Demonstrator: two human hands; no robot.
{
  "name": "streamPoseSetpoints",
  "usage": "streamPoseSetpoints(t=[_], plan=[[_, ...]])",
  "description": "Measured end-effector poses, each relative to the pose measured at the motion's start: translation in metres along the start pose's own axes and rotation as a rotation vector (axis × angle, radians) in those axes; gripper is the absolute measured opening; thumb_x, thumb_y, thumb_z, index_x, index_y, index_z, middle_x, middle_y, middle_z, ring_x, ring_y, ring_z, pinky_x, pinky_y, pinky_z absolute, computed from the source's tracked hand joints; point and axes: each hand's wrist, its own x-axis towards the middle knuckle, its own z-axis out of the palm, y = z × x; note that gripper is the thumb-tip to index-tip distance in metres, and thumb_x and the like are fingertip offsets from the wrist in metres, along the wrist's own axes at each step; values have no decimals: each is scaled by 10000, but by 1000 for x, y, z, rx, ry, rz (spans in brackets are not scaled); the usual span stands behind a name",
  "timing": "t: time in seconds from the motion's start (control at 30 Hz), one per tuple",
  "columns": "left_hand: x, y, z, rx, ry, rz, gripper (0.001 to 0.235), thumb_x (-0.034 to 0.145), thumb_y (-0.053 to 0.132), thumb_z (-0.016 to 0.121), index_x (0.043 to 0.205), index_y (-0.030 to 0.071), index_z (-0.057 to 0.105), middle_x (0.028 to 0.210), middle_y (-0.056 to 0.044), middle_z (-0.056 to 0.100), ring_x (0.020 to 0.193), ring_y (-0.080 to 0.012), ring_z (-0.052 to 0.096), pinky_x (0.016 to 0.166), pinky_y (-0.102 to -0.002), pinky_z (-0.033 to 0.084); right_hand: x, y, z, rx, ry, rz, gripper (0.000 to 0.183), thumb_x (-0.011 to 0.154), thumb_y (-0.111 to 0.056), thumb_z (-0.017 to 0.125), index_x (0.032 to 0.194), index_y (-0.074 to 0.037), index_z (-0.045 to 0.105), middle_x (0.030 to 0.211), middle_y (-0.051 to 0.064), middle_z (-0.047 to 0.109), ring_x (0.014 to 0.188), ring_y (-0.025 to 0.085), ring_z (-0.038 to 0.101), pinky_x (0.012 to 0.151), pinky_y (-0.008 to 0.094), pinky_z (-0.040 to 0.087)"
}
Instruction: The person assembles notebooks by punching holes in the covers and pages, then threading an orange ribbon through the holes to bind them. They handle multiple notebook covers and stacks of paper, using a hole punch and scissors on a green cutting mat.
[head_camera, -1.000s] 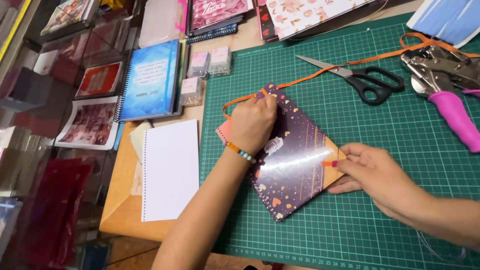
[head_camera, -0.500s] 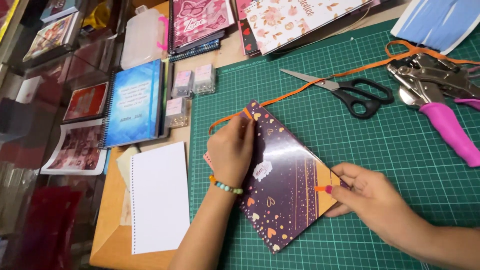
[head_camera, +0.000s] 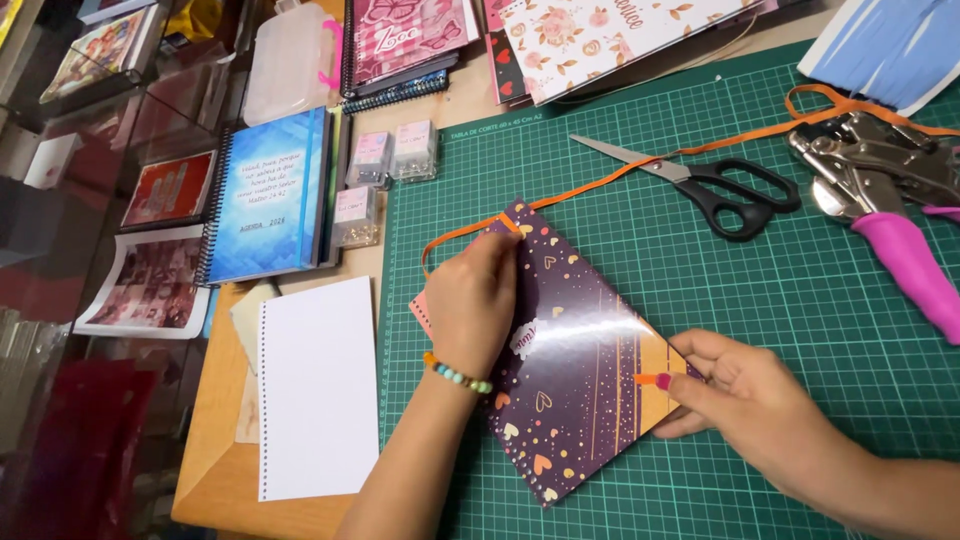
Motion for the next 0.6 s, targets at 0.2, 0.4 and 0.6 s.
streamPoseSetpoints(t=[0.2,0.4,0.6], plan=[[-1,-1,11,243,183,184,193,869,-70,532,789,94,470,555,-52,440,427,-258,419,377,-402,267,-3,-5,5,5,41,15,272,916,46,631,1138,132,763,1046,289,856,891,393,810,735,525,696],[2,15,2,71,142,84,170,1016,193,623,898,97,545,649,-86,582,515,-306,536,440,-435,364,1,2,2,9,9,4,266,916,35,634,1131,121,764,1055,272,862,901,386,821,732,527,704],[30,20,-14,-398,60,-232,102,906,165,708,813,122,709,748,17,737,668,-96,636,643,-272,494,-1,-3,4,-7,9,2,277,919,23,625,1138,113,770,1052,265,866,892,372,818,716,524,706]])
